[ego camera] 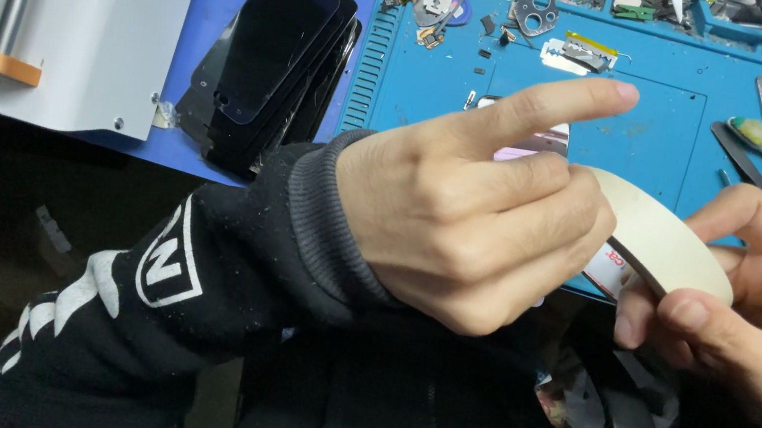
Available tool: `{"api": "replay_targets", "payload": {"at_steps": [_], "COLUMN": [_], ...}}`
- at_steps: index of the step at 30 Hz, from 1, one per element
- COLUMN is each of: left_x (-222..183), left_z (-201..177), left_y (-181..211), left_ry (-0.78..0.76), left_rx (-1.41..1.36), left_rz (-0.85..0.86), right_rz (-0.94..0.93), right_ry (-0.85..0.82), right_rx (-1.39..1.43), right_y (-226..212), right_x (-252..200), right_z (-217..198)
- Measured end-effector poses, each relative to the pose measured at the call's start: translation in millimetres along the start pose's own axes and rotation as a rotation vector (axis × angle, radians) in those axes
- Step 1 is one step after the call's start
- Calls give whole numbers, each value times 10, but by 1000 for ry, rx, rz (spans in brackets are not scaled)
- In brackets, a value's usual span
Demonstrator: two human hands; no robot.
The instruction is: The recorder applies masking tape to a smartphone's screen and back, then uses a SIM tray removal tool.
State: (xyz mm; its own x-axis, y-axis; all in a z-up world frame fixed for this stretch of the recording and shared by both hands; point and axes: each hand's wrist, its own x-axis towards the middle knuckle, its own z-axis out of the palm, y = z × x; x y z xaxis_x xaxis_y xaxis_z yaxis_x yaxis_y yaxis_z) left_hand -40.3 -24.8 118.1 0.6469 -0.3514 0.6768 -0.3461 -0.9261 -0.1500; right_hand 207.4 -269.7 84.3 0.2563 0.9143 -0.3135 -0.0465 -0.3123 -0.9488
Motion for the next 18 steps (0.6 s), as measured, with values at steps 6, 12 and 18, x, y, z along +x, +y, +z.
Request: {"api": "replay_targets", "payload": {"at_steps": [6,12,18], "left_x": [-57,-49,2], "left_z": [17,40,51], "left_y": [-129,-50,-39], "left_ry": [44,67,24], "left_rx": [-144,-212,-143], "left_rz": [-116,-135,-79], "right_rz": [-55,-23,-5], "right_ry": [-16,-4,-6], "right_rx": [27,-29,-34], "right_y": [-32,-80,-27], "right_x": [-11,2,11], "right_z": [20,77,74]}}
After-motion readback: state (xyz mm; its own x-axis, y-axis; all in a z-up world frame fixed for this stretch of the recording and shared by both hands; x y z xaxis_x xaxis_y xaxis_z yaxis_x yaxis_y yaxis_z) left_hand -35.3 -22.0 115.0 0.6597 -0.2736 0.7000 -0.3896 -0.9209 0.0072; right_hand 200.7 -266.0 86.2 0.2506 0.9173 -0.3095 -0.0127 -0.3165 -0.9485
